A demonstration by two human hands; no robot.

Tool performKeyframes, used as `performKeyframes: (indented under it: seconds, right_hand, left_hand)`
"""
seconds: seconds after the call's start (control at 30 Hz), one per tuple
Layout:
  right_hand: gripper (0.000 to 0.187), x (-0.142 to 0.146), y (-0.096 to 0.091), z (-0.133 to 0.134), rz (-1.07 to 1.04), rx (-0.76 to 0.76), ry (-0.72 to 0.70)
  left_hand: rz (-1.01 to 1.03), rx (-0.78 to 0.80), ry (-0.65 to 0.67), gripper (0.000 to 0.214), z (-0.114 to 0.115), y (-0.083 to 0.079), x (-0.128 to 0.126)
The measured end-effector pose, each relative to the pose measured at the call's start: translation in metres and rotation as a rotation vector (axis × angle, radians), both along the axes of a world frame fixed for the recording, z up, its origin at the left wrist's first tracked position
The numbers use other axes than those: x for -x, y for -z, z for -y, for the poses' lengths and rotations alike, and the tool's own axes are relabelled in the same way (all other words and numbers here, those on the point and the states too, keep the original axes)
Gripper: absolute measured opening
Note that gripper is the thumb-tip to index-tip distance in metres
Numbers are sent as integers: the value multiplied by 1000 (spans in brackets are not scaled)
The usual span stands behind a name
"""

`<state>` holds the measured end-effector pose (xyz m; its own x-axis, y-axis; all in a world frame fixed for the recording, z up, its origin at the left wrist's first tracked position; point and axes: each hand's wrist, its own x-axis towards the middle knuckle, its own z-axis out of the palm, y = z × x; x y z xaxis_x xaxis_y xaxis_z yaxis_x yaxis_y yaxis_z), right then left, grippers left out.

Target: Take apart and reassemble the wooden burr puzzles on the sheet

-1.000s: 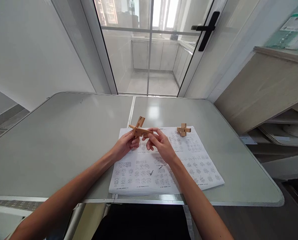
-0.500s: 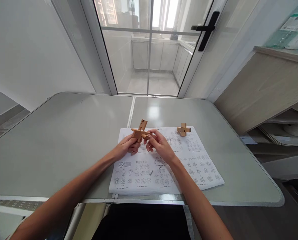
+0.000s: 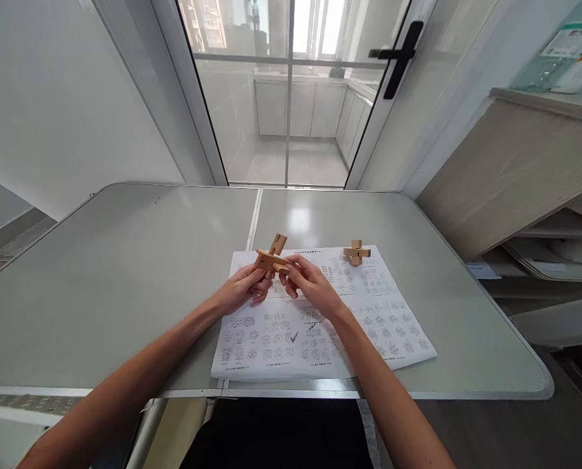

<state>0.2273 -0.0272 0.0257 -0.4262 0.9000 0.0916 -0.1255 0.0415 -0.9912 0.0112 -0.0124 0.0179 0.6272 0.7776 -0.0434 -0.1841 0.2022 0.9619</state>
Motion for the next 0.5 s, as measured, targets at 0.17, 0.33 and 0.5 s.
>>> performKeyframes:
  seconds: [0.17,0.33,0.5]
  right_hand:
    - [30,-1,3,-2,-27,-17,9]
    - [33,-1,7,-4,-39,42,8]
    - [32,-1,12,-5,-86,64,40]
  left_hand:
    - [-51,-104,75,44,0,-3,1]
    - [-86,-114,112,45,4,-9,-1]
    - [-82,-71,171,43,7,-14,-3]
